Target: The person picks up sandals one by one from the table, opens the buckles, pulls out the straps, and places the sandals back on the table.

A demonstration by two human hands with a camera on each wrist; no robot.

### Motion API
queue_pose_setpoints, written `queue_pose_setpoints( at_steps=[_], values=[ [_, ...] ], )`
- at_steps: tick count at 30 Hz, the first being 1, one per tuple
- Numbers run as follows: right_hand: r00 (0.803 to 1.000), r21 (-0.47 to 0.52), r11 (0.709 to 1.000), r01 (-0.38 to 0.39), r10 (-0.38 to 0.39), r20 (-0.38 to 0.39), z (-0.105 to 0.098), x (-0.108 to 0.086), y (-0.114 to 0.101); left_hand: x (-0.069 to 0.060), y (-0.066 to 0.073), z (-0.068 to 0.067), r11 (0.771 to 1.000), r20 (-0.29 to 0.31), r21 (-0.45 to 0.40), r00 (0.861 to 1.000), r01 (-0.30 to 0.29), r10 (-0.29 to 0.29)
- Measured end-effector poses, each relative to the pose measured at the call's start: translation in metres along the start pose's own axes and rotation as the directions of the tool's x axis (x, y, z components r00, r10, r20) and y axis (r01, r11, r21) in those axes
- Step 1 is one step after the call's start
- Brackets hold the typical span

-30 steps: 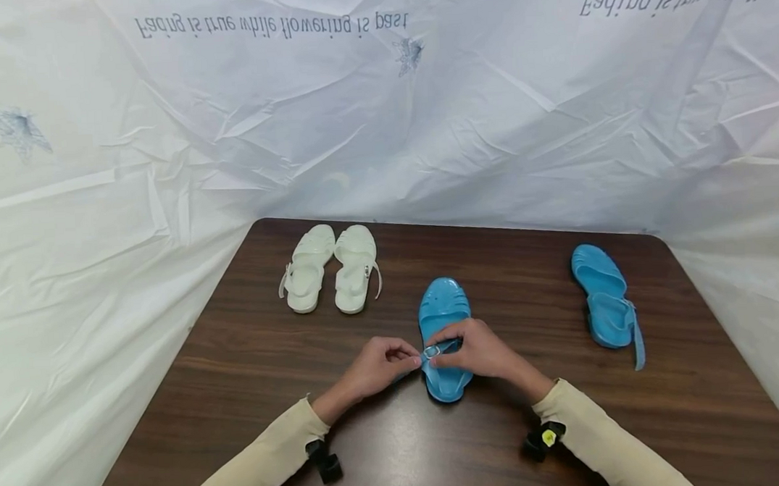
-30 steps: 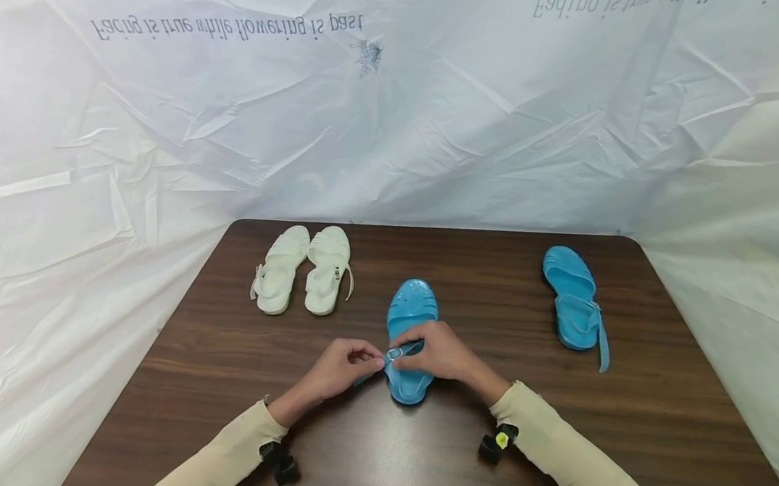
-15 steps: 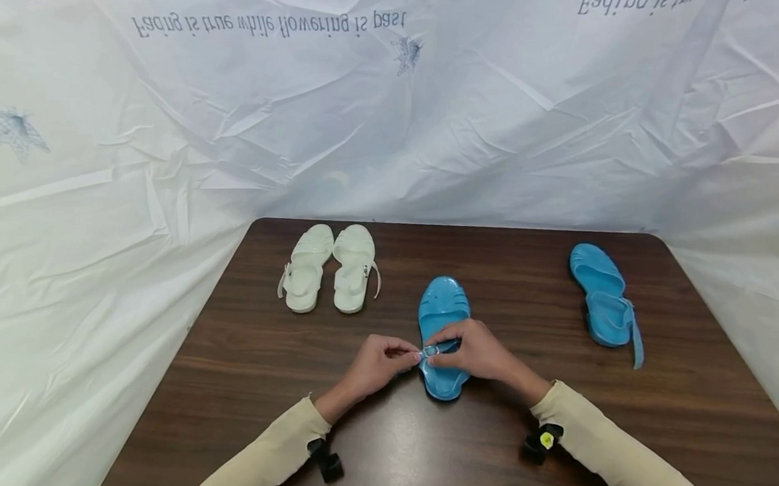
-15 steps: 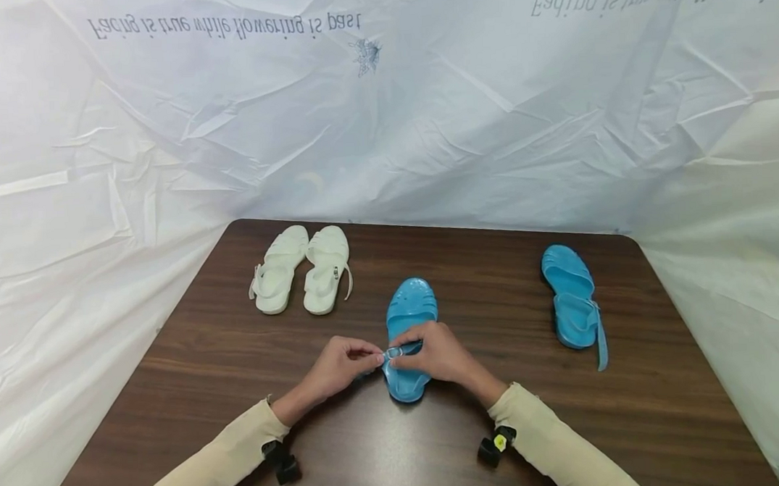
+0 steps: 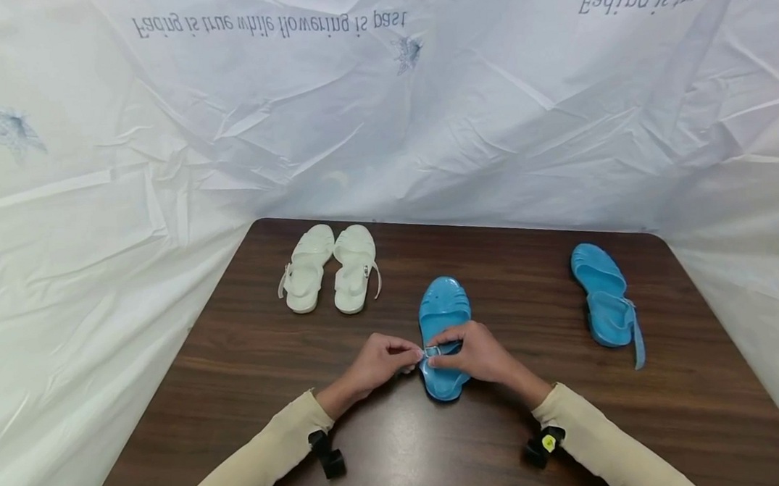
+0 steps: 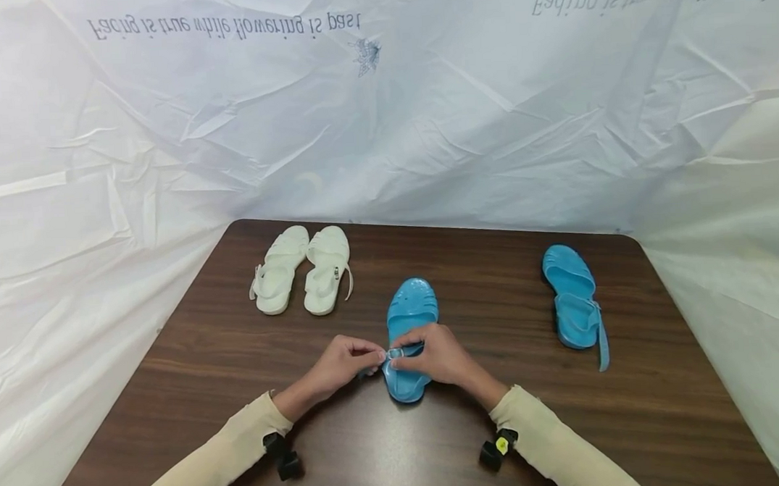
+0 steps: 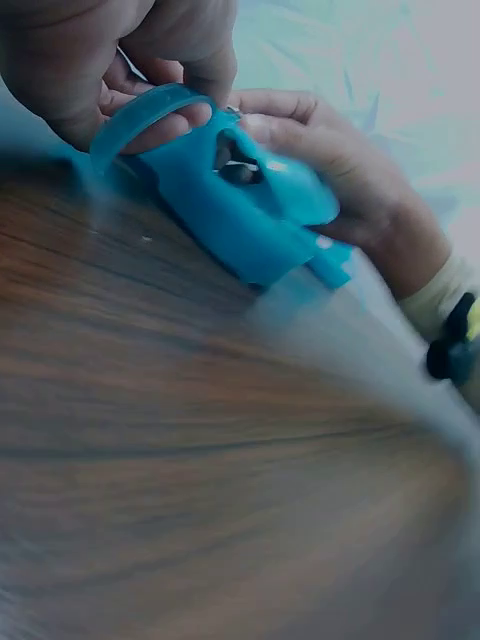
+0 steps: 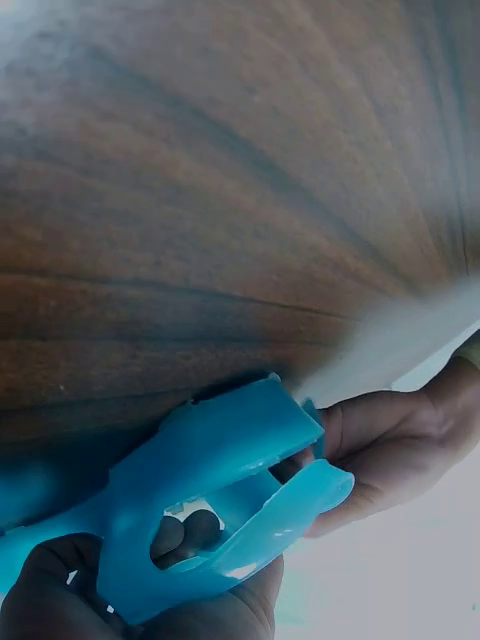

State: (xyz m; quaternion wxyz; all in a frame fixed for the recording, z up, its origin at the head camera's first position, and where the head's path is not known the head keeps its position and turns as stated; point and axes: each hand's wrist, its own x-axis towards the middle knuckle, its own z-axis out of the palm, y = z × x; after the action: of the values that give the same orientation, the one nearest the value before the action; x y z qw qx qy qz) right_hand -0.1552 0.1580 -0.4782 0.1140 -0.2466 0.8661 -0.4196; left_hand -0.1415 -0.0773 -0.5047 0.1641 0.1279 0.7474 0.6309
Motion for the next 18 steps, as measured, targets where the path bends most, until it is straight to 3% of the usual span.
queue_pose_setpoints(
  at_steps=[3,9,18],
  values=[
    [1.0,0.004,1.0,-0.005,0.005,0.005,-0.0002,-0.0008,0.0008,0.0012,0.0008,0.0003,1.0,0.017,-0.029,1.0,0.0,0.0],
    [1.0,-0.007,1.0,0.016,-0.016,-0.002,-0.0001,-0.0011,0.0003,0.0012,0.0039,0.0013,0.997,0.001,0.061,0.999,-0.046,0.046],
    [1.0,-0.025,0.999,0.028,-0.028,-0.006,0.0026,-0.0006,-0.0015,0.0004,-0.0024,0.0022,0.999,-0.014,0.011,0.999,-0.031,0.031]
  ],
)
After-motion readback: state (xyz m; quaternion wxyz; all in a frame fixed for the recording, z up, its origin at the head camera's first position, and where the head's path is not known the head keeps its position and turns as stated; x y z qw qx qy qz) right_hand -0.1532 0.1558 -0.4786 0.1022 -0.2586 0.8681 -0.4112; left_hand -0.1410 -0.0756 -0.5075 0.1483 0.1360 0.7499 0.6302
